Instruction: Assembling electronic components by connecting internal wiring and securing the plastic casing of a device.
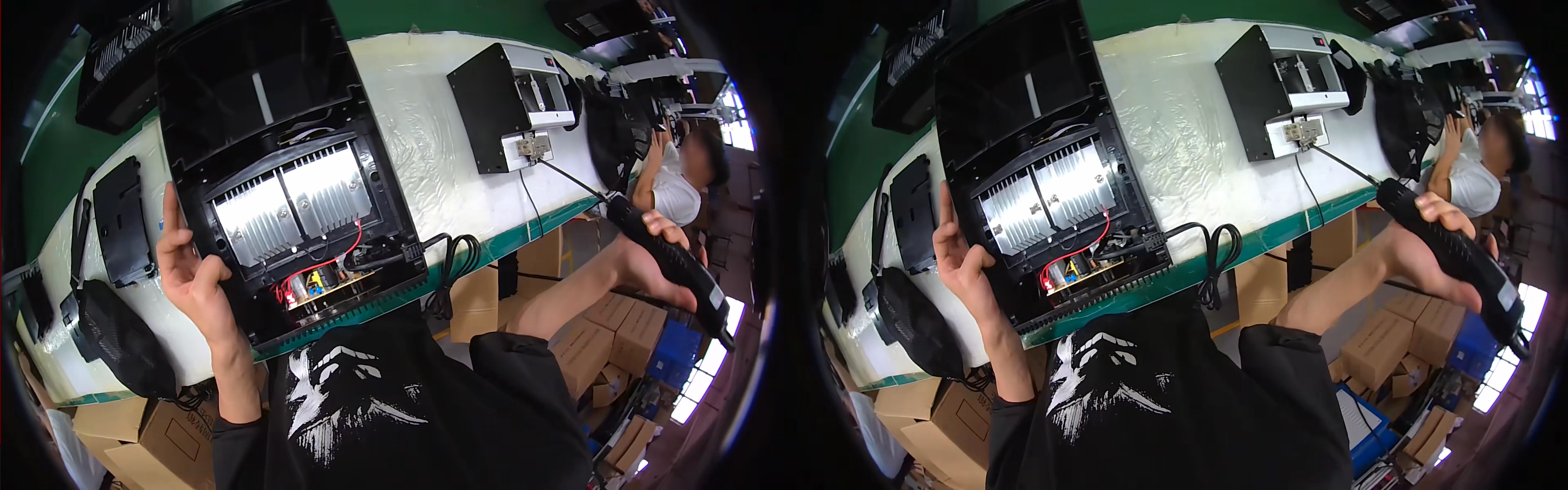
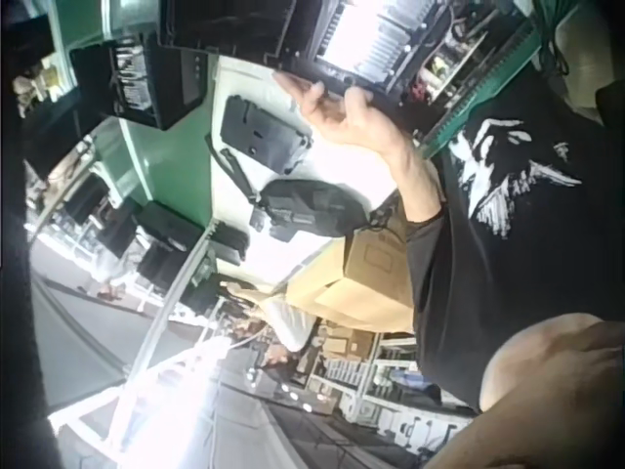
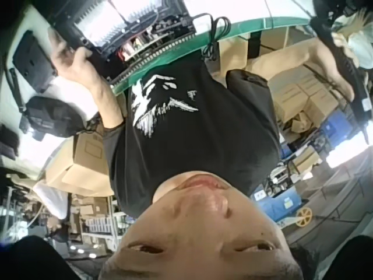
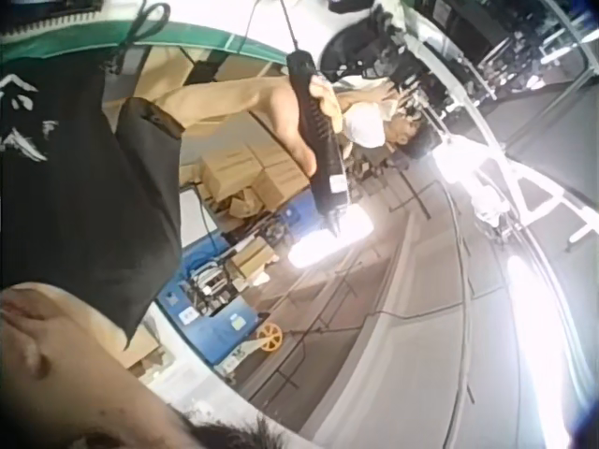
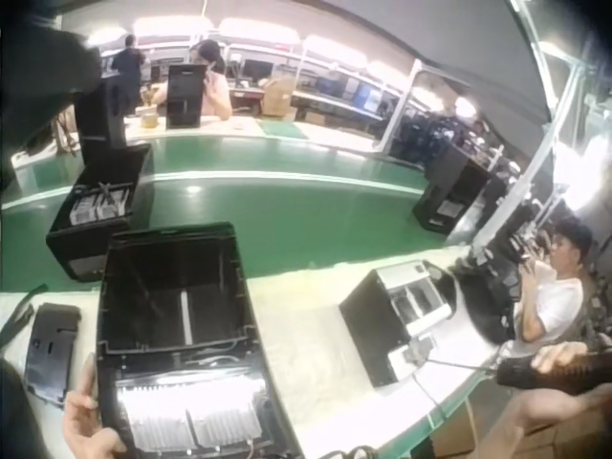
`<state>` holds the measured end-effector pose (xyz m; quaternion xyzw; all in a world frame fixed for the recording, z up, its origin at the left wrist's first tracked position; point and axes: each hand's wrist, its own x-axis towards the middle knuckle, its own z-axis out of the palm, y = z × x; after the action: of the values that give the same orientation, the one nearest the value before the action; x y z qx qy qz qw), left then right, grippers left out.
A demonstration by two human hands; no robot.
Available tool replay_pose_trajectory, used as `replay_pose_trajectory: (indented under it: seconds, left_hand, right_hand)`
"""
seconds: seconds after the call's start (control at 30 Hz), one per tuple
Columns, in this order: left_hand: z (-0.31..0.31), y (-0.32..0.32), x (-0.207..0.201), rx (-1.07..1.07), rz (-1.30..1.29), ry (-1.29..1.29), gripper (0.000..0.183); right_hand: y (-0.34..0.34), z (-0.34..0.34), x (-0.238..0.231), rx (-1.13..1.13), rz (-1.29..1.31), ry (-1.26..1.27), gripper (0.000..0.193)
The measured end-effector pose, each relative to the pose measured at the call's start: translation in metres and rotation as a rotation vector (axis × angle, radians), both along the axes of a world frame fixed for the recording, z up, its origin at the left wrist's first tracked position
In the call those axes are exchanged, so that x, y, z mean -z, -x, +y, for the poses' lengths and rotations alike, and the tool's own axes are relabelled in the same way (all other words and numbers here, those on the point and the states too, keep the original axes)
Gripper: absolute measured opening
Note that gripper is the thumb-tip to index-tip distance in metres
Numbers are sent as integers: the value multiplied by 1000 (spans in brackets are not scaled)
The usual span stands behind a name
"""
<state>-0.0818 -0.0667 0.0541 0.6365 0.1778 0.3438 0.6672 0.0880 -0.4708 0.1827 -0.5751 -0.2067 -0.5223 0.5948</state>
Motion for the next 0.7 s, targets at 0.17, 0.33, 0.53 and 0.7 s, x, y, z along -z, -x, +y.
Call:
replay_pose_trajectory:
  seconds: [0.17,0.33,0.53,0.7]
  left_hand:
    - [-7,6,0,-49,63,-48,39]
    - [-14,0,-5,-65,91,8,36]
    - [-30,-19,-11,-61,79,34,32]
    - [-12,-7,-4,-8,-7,129,32]
  right_hand:
    - [-12,-21,9,-356,12,-9,87]
    - [-31,-31,-5,-706,141,207,88]
    - [-113,19,-34,-423,536,165,75]
    - [-121,79,-44,-261,665,229,53]
